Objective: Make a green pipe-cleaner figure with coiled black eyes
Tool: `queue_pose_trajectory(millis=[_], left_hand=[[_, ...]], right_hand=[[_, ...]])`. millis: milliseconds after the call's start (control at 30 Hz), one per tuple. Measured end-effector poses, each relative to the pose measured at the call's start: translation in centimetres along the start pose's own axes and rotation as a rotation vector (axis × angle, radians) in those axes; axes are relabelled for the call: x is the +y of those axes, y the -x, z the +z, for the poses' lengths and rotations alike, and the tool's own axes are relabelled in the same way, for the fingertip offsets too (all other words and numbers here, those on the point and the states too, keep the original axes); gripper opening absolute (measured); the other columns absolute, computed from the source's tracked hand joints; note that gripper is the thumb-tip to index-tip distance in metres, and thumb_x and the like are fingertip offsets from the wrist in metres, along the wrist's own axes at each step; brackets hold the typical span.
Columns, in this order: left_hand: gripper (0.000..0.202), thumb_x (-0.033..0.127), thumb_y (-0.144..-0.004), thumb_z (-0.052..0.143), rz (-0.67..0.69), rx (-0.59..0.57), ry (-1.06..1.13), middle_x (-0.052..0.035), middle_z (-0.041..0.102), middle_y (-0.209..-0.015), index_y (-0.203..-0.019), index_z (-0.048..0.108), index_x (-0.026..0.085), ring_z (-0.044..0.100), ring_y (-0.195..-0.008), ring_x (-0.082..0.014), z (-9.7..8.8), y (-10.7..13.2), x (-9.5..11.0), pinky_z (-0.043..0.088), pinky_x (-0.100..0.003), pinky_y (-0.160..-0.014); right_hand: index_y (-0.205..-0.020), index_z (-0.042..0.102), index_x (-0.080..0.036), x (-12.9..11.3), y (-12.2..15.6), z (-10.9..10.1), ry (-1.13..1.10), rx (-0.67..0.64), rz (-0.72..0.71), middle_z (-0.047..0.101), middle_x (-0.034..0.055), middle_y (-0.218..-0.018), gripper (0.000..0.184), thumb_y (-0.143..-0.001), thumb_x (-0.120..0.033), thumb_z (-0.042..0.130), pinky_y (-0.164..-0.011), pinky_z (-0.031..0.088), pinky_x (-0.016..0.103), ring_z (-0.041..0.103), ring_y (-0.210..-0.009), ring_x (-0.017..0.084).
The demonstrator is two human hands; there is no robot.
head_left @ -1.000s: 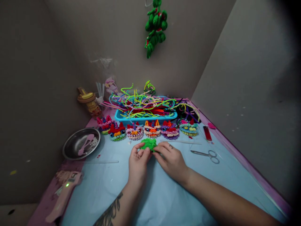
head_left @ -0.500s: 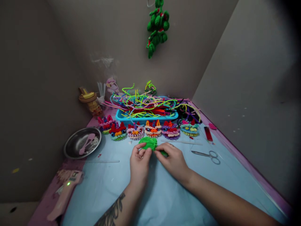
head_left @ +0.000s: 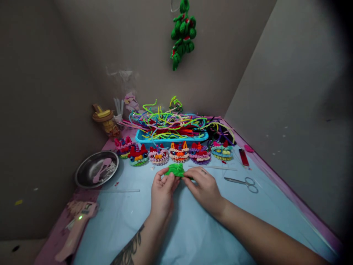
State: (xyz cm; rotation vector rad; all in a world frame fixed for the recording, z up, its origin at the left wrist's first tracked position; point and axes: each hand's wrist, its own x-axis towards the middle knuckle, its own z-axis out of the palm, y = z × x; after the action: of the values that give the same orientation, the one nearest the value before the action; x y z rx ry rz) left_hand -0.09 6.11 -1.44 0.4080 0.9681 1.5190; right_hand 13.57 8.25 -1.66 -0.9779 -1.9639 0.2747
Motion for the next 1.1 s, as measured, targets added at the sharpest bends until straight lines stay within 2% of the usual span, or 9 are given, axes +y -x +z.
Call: queue_pose_trajectory(millis=[300, 567, 800, 967, 1100], left_hand=[[0.045, 0.025, -0.063, 0.080, 0.034, 0.012, 0.014, -0.0015, 0.071, -0.074, -0.098, 0.052, 0.017, 0.068, -0.067, -0.0132, 0.13, 0.02, 0.10, 0.052, -0.030, -0.076], [0.039, 0.028, -0.069, 0.075, 0.104, -0.057, -0.066, -0.0012, 0.070, -0.074, -0.098, 0.051, 0.018, 0.067, -0.073, -0.0144, -0.21, 0.07, -0.48, 0.049, -0.031, -0.079], [0.032, 0.026, -0.072, 0.073, 0.166, -0.046, -0.178, 0.0011, 0.069, -0.071, -0.097, 0.053, 0.020, 0.063, -0.067, -0.0098, -0.35, 0.13, -0.56, 0.045, -0.021, -0.067], [0.036, 0.028, -0.072, 0.073, 0.130, -0.034, -0.152, 0.0000, 0.069, -0.074, -0.100, 0.051, 0.020, 0.065, -0.071, -0.0125, -0.51, -0.13, -0.70, 0.046, -0.025, -0.072], [0.038, 0.028, -0.072, 0.073, 0.114, -0.049, -0.144, -0.0008, 0.069, -0.075, -0.101, 0.050, 0.020, 0.065, -0.073, -0.0133, -0.57, -0.23, -0.74, 0.046, -0.026, -0.074]], right_hand=[[-0.090, 0.062, -0.020, 0.23, 0.19, 0.37, -0.031, 0.013, 0.014, 0.066, 0.0041, -0.085, 0.009, -0.084, -0.014, 0.060, -0.076, 0.048, 0.033, 0.059, -0.084, 0.018], [-0.084, 0.062, -0.021, -0.09, -0.06, 0.32, -0.081, 0.016, 0.090, 0.065, 0.0028, -0.080, 0.005, -0.084, -0.016, 0.060, -0.072, 0.048, 0.032, 0.059, -0.079, 0.018], [-0.079, 0.063, -0.021, -0.20, -0.14, 0.50, -0.146, -0.023, 0.189, 0.064, 0.0012, -0.075, 0.006, -0.082, -0.016, 0.061, -0.067, 0.047, 0.029, 0.060, -0.073, 0.016], [-0.090, 0.060, -0.020, 0.14, 0.13, 0.83, -0.072, -0.092, 0.129, 0.062, 0.0045, -0.087, 0.012, -0.081, -0.012, 0.059, -0.075, 0.048, 0.032, 0.059, -0.084, 0.019], [-0.089, 0.058, -0.019, 0.47, 0.29, 0.97, 0.003, -0.084, 0.087, 0.060, 0.0056, -0.088, 0.012, -0.083, -0.009, 0.053, -0.076, 0.047, 0.033, 0.058, -0.085, 0.020]])
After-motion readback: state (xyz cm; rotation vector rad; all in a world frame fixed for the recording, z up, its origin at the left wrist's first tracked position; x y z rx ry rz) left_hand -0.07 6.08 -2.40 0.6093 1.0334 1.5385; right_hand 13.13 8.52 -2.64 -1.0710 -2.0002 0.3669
